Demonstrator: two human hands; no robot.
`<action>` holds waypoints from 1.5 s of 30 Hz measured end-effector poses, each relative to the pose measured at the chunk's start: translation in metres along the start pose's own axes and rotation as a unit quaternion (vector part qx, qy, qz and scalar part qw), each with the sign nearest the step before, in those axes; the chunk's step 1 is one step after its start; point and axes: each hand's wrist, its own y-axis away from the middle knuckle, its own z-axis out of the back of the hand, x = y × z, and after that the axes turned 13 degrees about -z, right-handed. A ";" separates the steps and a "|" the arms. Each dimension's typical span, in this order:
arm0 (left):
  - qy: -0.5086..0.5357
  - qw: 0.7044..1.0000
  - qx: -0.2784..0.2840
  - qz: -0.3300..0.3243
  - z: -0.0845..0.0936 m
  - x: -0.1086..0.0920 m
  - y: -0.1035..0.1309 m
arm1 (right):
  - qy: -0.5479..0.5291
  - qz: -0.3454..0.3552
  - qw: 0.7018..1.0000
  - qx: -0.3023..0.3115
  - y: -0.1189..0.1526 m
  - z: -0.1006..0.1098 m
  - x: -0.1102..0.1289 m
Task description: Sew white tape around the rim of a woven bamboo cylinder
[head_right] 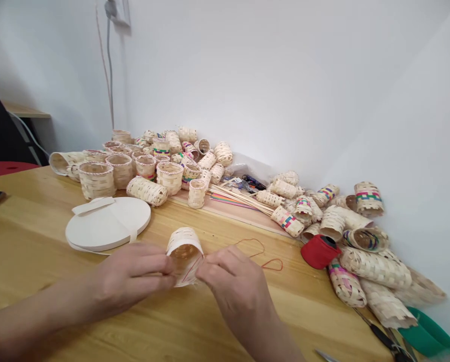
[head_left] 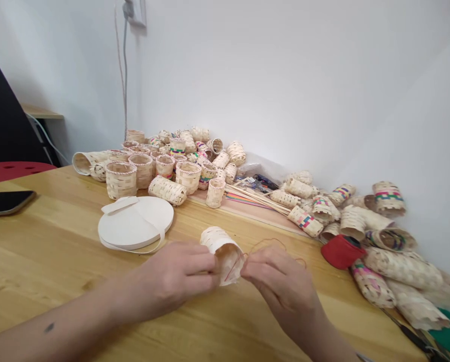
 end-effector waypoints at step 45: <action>0.048 0.998 -0.016 -0.045 0.008 -0.008 -0.011 | 0.044 -0.063 0.989 0.129 0.004 -0.002 0.012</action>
